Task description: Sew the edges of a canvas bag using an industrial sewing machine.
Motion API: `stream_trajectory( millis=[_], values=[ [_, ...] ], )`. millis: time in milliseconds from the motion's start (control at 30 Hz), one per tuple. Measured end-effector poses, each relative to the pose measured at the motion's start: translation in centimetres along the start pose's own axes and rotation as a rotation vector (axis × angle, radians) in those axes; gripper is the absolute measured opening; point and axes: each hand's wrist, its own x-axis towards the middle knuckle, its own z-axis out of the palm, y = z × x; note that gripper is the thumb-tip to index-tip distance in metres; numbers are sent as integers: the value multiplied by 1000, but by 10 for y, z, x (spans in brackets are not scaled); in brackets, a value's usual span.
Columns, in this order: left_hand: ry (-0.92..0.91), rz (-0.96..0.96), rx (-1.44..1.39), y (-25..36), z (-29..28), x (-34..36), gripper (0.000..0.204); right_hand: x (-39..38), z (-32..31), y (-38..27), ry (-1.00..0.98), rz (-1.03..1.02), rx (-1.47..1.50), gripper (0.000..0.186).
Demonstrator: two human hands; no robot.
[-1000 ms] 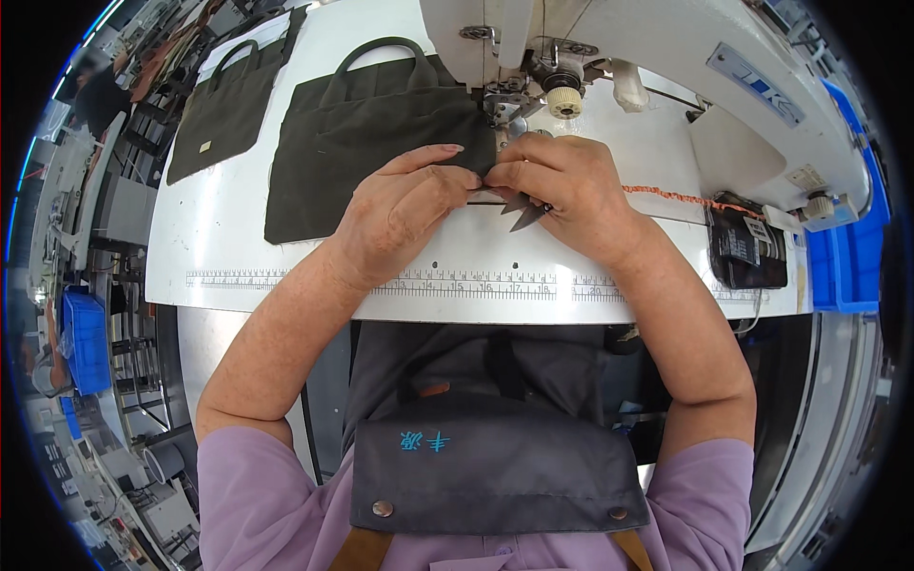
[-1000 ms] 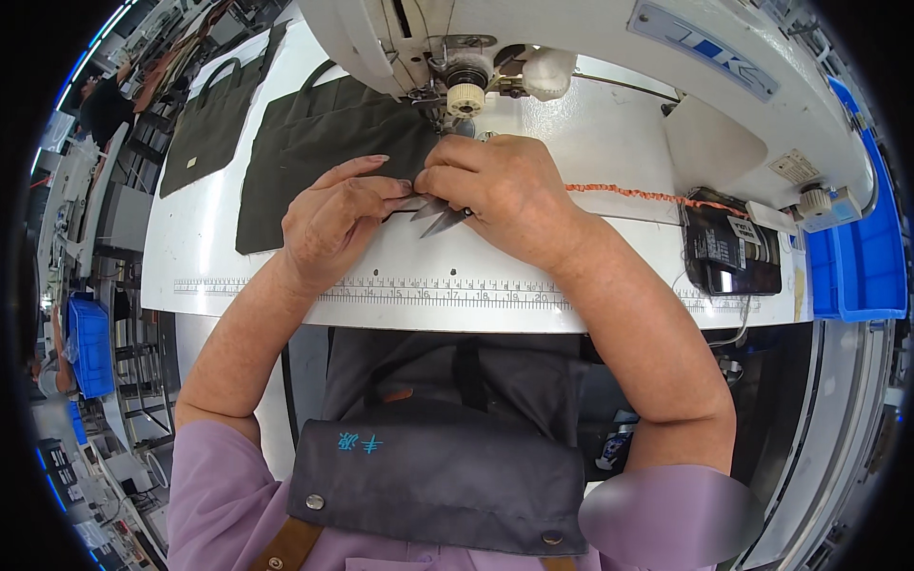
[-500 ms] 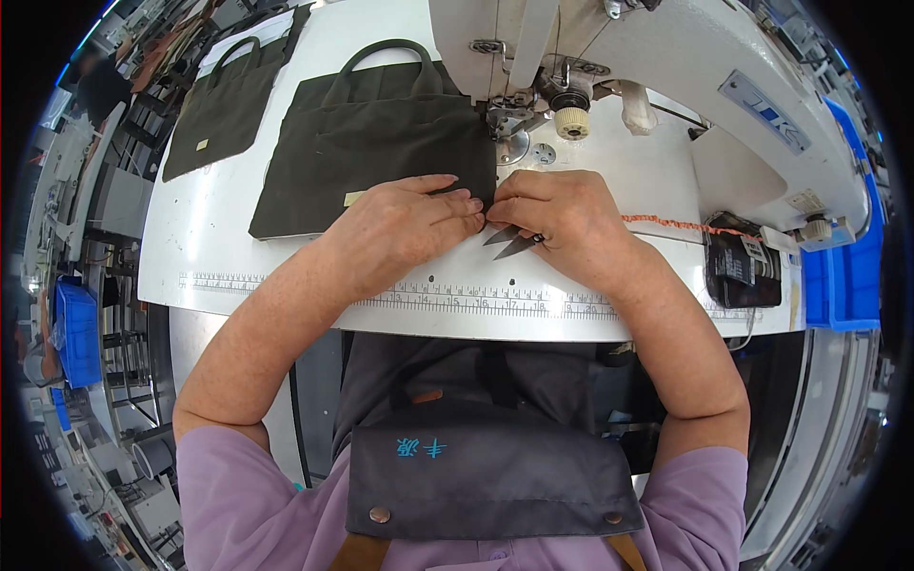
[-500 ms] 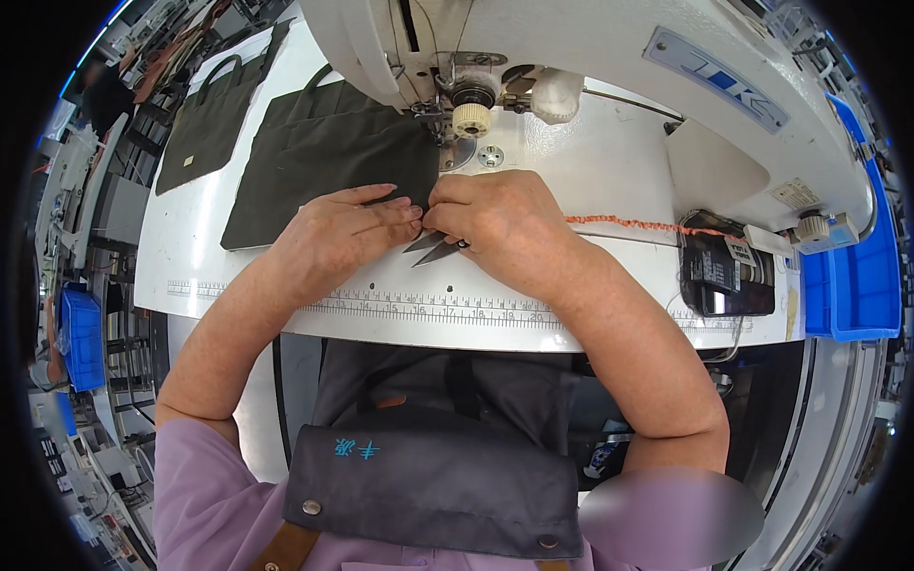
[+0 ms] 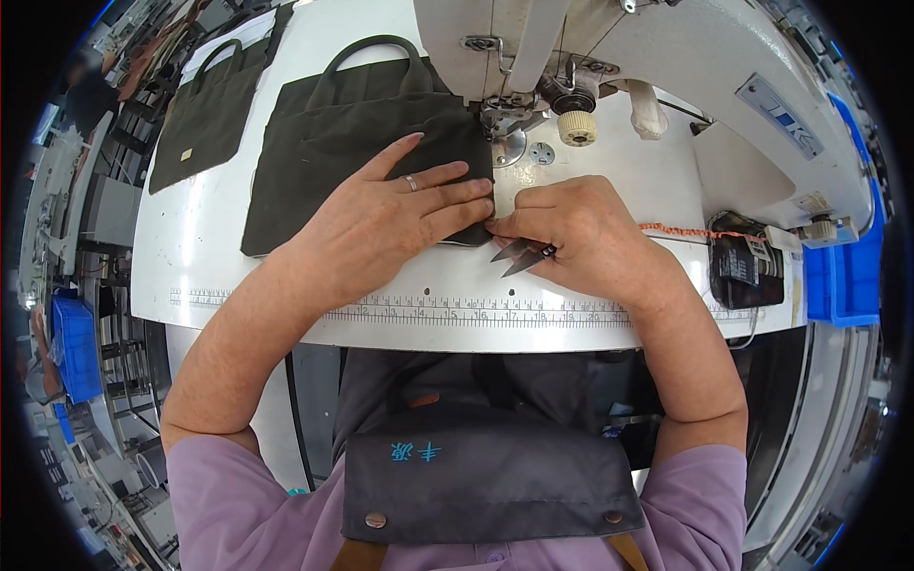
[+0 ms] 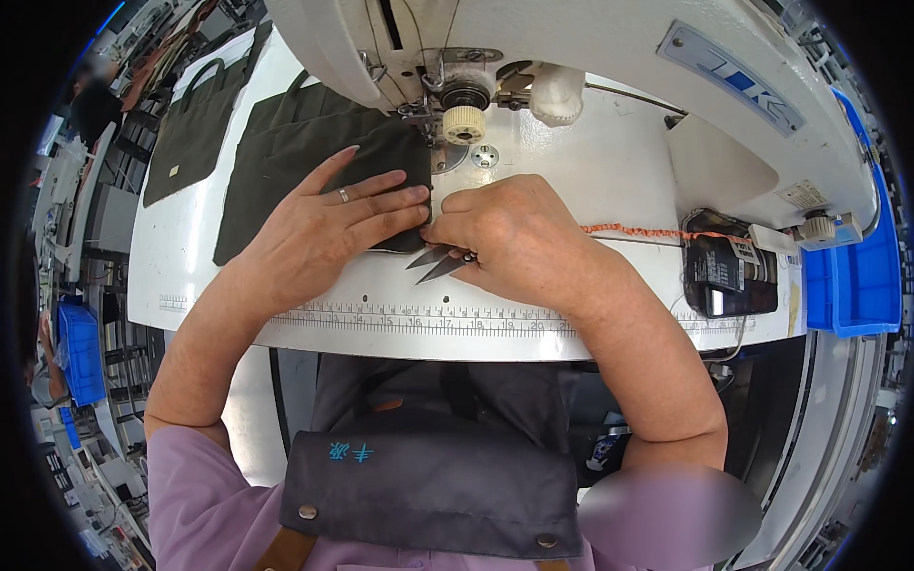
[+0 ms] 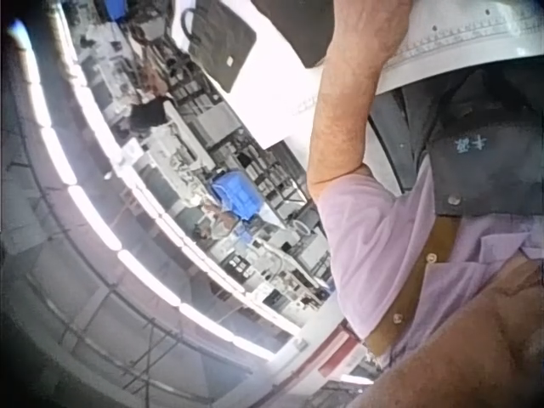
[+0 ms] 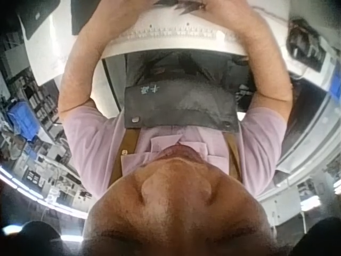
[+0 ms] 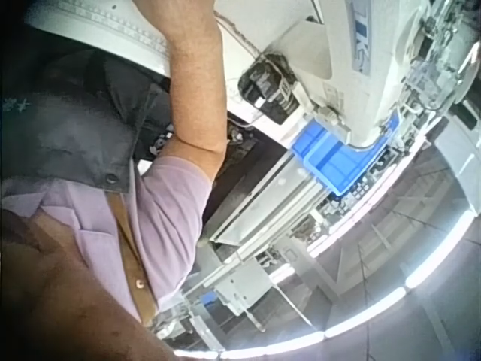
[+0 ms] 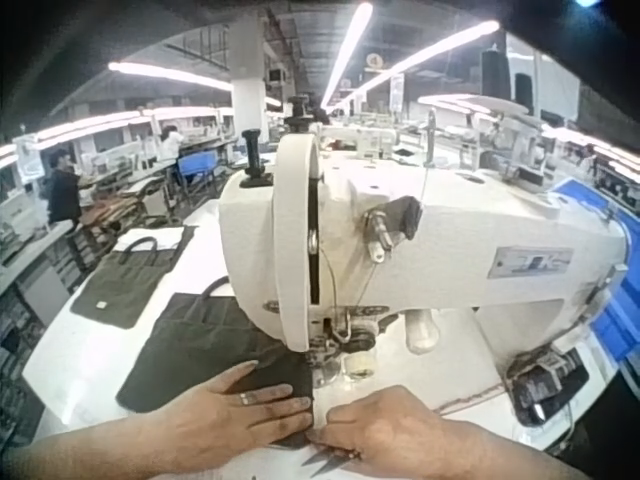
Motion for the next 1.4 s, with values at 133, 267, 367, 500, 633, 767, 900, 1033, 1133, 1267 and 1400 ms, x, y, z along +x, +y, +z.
stream_trajectory(
  millis=[133,267,367,500,633,767,900,1033,1133,1267,1400],
  values=[
    [-42,88,344,6,0,-2,47,0,-1,1,-44,24,-36,24],
    [40,50,244,9,6,-7,45,0,-3,1,-52,23,-19,26],
    [31,-7,94,7,1,-8,43,-1,-2,1,-45,20,-28,27],
    [41,41,49,7,5,-5,40,-2,-1,2,9,10,6,26],
    [39,110,-117,5,2,-8,37,-4,-1,3,8,12,9,26],
    [70,100,-163,-1,10,-10,36,-2,-3,4,-22,14,16,27],
    [93,111,-166,-7,11,-5,38,-1,1,8,12,21,22,28],
    [115,126,-128,-21,13,3,39,2,4,15,57,50,-26,31],
    [134,106,-125,-30,17,9,39,6,3,15,47,95,-68,33],
    [170,81,-138,-40,21,17,39,6,7,21,80,121,-160,36],
    [170,73,-119,-53,22,25,43,8,10,20,55,190,-323,44]
  ],
)
